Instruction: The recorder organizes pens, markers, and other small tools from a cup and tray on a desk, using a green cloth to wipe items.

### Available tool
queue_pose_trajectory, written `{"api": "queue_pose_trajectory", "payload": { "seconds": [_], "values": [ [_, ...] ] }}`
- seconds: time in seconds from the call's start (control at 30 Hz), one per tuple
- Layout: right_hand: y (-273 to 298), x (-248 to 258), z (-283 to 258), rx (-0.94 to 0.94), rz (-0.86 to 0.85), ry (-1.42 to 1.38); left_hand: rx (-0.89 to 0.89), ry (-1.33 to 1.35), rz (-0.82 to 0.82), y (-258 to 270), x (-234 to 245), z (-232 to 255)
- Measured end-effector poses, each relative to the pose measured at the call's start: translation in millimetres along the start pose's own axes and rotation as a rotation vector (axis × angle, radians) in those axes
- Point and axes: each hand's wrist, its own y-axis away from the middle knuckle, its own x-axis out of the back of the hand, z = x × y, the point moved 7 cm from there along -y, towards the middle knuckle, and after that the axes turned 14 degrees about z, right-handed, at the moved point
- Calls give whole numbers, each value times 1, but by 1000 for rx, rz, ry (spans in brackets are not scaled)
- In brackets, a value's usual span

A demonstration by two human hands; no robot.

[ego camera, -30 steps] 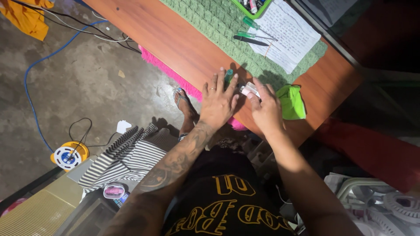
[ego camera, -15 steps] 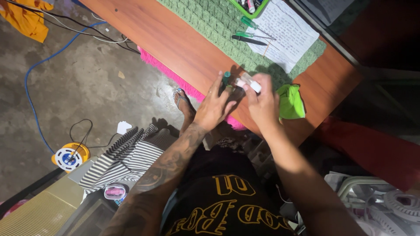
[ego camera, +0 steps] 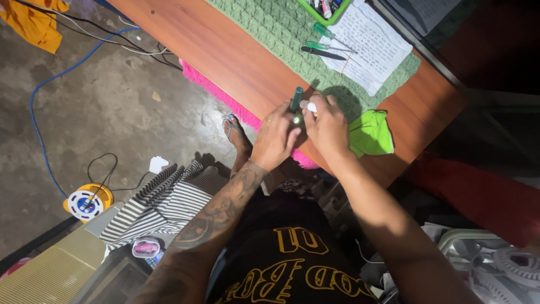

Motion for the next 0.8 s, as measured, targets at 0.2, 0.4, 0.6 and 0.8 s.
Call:
{"api": "queue_pose_trajectory", "payload": {
  "seconds": [0.2, 0.4, 0.6, 0.8],
  "values": [
    [-1, -9, 0, 26, -65, 80, 163, 185, 139, -36, 4, -4],
    [-6, -10, -9, 29, -77, 90, 214, 231, 56, -28, -9, -23],
    [-26, -15, 30, -240, 30, -169, 348, 271, 60, -23, -5, -23],
    [-75, -39, 73, 191, 200, 77, 445, 319, 33, -16, -10, -29]
  ]
}}
